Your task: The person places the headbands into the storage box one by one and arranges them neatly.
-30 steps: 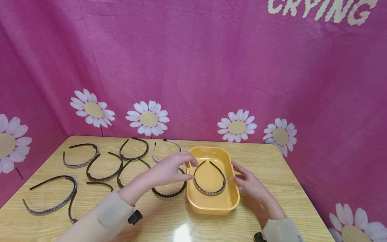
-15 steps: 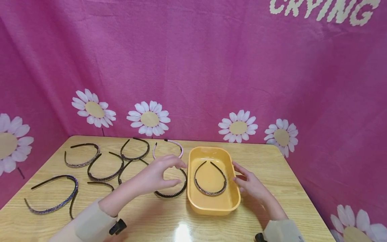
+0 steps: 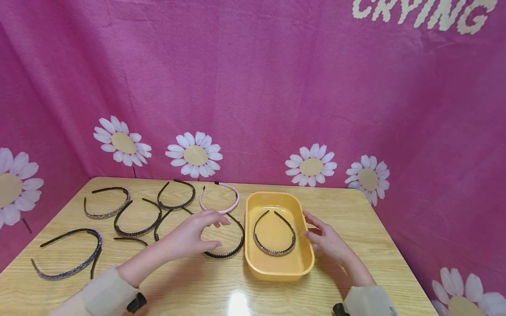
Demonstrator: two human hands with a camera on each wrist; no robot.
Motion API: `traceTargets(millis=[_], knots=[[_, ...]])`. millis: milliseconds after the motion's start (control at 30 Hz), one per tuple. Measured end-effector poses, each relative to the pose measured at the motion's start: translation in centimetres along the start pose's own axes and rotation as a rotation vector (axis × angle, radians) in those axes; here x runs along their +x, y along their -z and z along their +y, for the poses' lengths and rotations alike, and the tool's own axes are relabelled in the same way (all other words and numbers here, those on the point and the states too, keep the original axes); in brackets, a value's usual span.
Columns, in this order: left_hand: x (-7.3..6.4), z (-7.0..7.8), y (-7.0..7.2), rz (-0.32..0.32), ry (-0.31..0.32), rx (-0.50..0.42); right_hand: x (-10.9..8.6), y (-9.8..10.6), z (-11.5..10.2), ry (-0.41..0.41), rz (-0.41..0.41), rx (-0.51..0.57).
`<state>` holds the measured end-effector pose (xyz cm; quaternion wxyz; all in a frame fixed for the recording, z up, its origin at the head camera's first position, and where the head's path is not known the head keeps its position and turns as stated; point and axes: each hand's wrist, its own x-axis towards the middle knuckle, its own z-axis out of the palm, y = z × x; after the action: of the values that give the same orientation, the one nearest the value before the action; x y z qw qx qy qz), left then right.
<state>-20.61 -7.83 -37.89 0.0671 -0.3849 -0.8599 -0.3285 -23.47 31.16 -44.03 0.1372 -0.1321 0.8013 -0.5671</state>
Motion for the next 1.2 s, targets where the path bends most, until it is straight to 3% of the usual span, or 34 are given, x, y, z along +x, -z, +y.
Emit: traceTargets(millis=[233, 567, 1200], knots=[[-0.5, -1.2, -0.2, -0.043, 0.022, 0.028, 0.0, -0.1, 0.0, -0.003, 0.009, -0.011], [-0.6, -3.1, -1.7, -0.174, 0.007, 0.082, -0.2, -0.2, -0.1, -0.008, 0.006, -0.007], [-0.5, -6.0, -3.6, -0.378, 0.015, -0.014, -0.1, -0.1, -0.1, -0.009, 0.017, -0.028]])
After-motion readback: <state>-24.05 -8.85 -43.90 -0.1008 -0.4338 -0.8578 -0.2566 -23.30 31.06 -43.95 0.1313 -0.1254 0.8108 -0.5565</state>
